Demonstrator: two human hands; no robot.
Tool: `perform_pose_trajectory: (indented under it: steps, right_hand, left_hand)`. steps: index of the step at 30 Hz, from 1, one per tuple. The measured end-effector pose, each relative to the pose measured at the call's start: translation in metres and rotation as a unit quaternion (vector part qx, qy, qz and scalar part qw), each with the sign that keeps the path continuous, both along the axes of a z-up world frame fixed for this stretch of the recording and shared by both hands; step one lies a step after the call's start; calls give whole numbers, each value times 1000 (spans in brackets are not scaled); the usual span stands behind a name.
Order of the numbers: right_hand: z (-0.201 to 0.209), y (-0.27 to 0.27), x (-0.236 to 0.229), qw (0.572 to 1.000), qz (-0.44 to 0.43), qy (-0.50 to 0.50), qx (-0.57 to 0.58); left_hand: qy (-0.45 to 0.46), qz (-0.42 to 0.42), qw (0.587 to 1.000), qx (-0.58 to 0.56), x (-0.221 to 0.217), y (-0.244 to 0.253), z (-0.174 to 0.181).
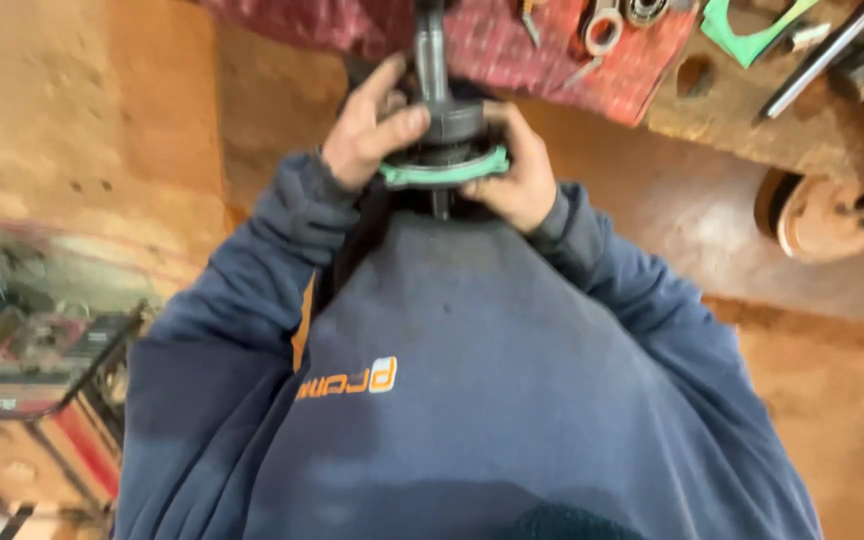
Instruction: The person inserts a metal shaft into a green mechanical housing and taps it into place with a hammer. They then place a green gasket onto the assembly and use a wrench to tighten a bolt on the shaft.
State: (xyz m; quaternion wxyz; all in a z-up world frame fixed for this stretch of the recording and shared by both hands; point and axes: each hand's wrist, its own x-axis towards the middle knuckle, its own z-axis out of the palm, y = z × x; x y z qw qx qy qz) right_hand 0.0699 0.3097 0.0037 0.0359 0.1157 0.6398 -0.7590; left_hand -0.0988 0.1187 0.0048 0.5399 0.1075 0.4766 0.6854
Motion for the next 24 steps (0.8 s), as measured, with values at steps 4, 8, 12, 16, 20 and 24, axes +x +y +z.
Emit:
perform_pose_trajectory:
  steps: [4,8,12,16,20,24]
  right_hand:
    - [-15,5,-21,997,-8,-25,-78]
    - [-12,-4,-34,984,-67,-70,-148]
    - [-3,-16,-49,976,-128,-73,-161]
    - [-24,-25,-42,971,-169,-76,-152]
    - [-30,-18,-52,973,-164,-54,-155]
    - [-23,-6,-68,979,-142,-37,-142]
  left_hand:
    - [-17,8,1000,-12,-6,3,-28]
    - [-62,-8,997,47,-30,9,-32]
    - [-77,-46,993,81,-53,8,-37]
    - [-83,-64,991,83,-67,5,-38]
    - [-46,-62,994,79,-78,6,-51]
    - [-24,-40,995,93,-80,13,-54]
